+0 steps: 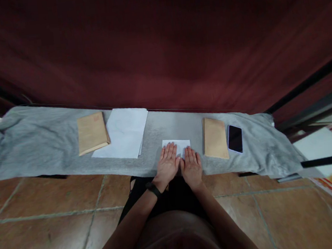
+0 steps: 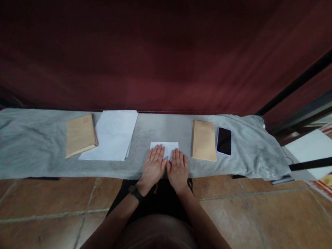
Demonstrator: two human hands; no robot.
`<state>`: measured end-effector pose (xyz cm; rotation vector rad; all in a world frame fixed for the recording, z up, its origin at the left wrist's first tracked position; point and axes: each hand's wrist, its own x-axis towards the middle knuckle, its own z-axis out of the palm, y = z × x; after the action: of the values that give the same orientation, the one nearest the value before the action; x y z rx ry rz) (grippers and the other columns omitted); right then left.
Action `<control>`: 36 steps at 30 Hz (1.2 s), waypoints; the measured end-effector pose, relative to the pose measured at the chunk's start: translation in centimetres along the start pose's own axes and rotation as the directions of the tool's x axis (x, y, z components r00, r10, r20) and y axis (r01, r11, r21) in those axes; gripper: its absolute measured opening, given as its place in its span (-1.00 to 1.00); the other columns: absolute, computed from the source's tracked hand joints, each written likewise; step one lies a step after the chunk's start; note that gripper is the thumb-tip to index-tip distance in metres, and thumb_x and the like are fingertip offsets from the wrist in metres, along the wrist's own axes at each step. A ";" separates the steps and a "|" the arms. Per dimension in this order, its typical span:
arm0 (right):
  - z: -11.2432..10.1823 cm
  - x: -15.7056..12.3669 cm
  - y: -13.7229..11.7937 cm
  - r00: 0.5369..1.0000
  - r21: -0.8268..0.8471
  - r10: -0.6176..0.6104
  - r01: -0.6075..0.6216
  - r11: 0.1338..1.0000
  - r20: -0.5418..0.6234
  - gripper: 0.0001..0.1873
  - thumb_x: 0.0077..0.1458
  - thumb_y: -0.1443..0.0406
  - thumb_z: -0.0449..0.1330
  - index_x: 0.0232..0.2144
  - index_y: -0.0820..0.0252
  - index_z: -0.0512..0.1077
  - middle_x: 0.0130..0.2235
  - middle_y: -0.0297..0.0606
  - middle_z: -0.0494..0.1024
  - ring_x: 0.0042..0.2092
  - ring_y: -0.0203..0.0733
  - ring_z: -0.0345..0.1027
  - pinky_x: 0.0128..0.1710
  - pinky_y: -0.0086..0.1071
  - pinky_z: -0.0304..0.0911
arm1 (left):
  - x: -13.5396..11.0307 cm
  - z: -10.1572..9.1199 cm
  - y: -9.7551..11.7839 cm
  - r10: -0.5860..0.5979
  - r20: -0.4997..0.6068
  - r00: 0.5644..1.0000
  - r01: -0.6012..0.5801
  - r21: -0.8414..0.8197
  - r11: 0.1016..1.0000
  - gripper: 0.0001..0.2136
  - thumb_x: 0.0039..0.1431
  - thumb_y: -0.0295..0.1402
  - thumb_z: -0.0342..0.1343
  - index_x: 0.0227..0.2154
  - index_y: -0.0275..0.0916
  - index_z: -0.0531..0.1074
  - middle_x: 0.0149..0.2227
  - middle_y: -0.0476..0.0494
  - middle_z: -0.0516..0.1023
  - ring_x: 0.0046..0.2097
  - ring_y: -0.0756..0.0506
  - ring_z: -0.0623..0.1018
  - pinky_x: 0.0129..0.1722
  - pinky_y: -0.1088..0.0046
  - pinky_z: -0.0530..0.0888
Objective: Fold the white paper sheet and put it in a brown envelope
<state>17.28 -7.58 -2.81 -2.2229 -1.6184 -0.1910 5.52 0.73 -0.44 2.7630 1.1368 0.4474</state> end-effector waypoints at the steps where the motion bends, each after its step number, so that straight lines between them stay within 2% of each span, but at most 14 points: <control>1: 0.0 0.0 0.0 1.000 -0.003 0.000 0.000 1.000 0.005 -0.41 0.42 0.20 -0.12 0.36 0.44 0.13 0.37 0.13 0.18 0.37 0.07 0.09 0.35 0.06 -0.06 | 0.1 0.1 0.2 0.018 0.011 1.000 -0.018 -0.002 1.000 -0.47 0.43 -0.28 -0.19 0.39 -0.34 0.05 0.42 -0.25 0.10 0.45 -0.16 0.02 0.43 0.08 0.03; 6: -0.3 0.1 -0.1 1.000 -0.010 -0.001 0.001 1.000 0.017 -0.42 0.43 0.22 -0.15 0.35 0.45 0.14 0.38 0.11 0.17 0.37 0.06 0.08 0.35 0.03 -0.06 | 0.3 0.4 0.4 0.002 0.036 0.999 -0.002 0.009 1.000 -0.48 0.43 -0.24 -0.19 0.37 -0.35 0.12 0.42 -0.29 0.08 0.45 -0.19 0.04 0.42 0.08 0.06; 10: -0.4 0.1 -0.2 1.000 -0.004 0.006 -0.006 1.000 0.007 -0.41 0.43 0.18 -0.14 0.35 0.45 0.15 0.37 0.11 0.18 0.36 0.07 0.10 0.35 0.04 -0.04 | 0.2 0.6 0.2 -0.059 0.009 0.998 0.059 0.016 0.998 -0.45 0.43 -0.26 -0.22 0.37 -0.43 0.07 0.41 -0.36 0.08 0.45 -0.20 0.04 0.41 0.09 0.07; 15: -0.6 0.5 0.1 1.000 0.045 0.006 -0.006 0.999 0.010 -0.43 0.44 0.19 -0.15 0.33 0.41 0.19 0.35 0.12 0.23 0.37 0.07 0.09 0.34 0.09 -0.02 | 0.2 0.9 0.1 -0.083 -0.009 0.996 0.083 0.000 0.997 -0.43 0.40 -0.29 -0.19 0.40 -0.40 0.01 0.41 -0.35 0.07 0.45 -0.21 0.05 0.41 0.06 0.07; 18: -1.0 1.4 0.1 0.999 0.086 -0.038 0.035 0.996 0.036 -0.45 0.43 0.20 -0.14 0.33 0.38 0.20 0.34 0.09 0.25 0.38 0.05 0.06 0.35 0.10 -0.04 | 0.2 0.7 0.0 -0.068 0.013 0.998 0.067 0.005 0.998 -0.44 0.39 -0.32 -0.18 0.40 -0.38 0.03 0.42 -0.36 0.05 0.45 -0.22 0.05 0.41 0.04 0.07; 22: -1.4 2.4 -0.5 0.982 0.120 -0.145 0.130 0.984 0.122 -0.46 0.45 0.22 -0.18 0.35 0.28 0.17 0.36 -0.05 0.24 0.40 -0.04 0.04 0.37 0.01 -0.07 | 0.2 0.4 -0.2 -0.045 0.043 0.998 0.044 0.020 0.999 -0.46 0.36 -0.40 -0.16 0.38 -0.28 0.11 0.44 -0.31 0.01 0.45 -0.23 0.05 0.39 0.03 0.09; 25: -1.2 2.6 -0.8 0.977 0.103 -0.154 0.139 0.985 0.148 -0.46 0.45 0.20 -0.19 0.36 0.26 0.16 0.36 -0.08 0.24 0.40 -0.04 0.04 0.38 -0.01 -0.09 | 0.1 0.4 -0.3 -0.036 0.042 0.998 0.035 0.019 0.999 -0.44 0.33 -0.44 -0.15 0.38 -0.26 0.11 0.44 -0.30 0.00 0.45 -0.24 0.04 0.40 0.00 0.08; 29: -0.8 2.4 -0.5 0.984 0.066 -0.117 0.109 0.992 0.132 -0.45 0.45 0.18 -0.17 0.34 0.33 0.19 0.36 -0.03 0.23 0.40 0.00 0.04 0.37 -0.01 -0.08 | 0.1 0.5 -0.3 -0.043 0.027 0.999 0.043 0.011 0.999 -0.43 0.34 -0.42 -0.17 0.40 -0.30 0.05 0.44 -0.30 0.02 0.45 -0.22 0.02 0.40 0.00 0.06; 36: -0.5 2.3 0.4 0.996 0.025 -0.074 0.072 0.997 0.059 -0.42 0.45 0.16 -0.16 0.35 0.38 0.16 0.36 0.02 0.23 0.37 0.03 0.10 0.35 0.02 -0.04 | 0.2 0.5 -0.5 -0.137 0.014 0.990 0.137 0.017 0.990 -0.44 0.40 -0.29 -0.21 0.38 -0.47 0.06 0.42 -0.39 0.07 0.45 -0.22 0.04 0.42 0.07 0.04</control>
<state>18.44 -5.85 -1.65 -2.1733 -1.7260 -0.1262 5.50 1.21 -1.01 2.6742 1.3213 0.4021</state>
